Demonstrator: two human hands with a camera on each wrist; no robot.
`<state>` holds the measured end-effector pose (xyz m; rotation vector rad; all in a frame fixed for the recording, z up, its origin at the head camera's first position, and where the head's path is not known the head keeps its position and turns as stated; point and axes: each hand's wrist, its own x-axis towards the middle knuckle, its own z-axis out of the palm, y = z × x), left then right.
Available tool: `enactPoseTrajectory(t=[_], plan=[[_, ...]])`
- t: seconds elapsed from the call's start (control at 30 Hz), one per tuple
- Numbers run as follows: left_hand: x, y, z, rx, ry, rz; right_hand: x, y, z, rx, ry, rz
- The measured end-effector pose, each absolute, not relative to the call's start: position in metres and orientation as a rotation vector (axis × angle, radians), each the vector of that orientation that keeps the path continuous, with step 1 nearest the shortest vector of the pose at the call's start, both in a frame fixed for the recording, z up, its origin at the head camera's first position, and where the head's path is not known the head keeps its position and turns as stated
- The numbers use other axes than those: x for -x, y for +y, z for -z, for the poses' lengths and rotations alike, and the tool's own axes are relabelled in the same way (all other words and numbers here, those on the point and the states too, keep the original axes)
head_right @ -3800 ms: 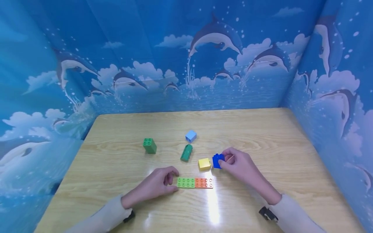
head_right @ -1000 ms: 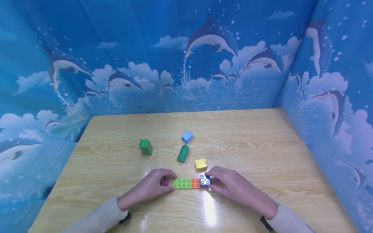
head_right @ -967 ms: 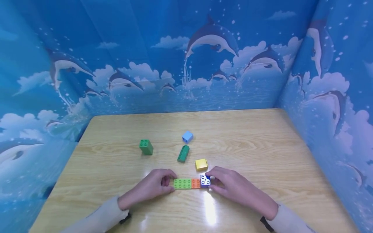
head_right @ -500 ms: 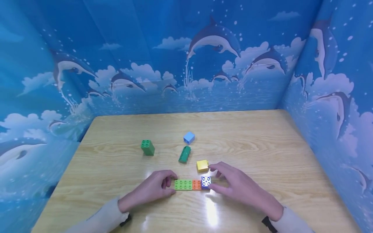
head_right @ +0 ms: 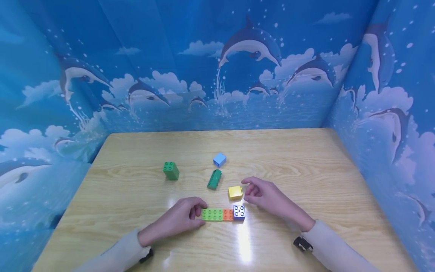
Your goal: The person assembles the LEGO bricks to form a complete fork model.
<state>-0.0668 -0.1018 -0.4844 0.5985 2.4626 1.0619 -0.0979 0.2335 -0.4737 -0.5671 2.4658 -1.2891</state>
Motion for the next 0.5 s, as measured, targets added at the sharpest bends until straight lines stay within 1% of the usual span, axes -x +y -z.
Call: enactPoseTrajectory(t=[0.5], plan=[[0.068,-0.100,0.487,-0.553,2.468,-1.034,0.112,0.223,0.479,0.514,2.371,1.299]])
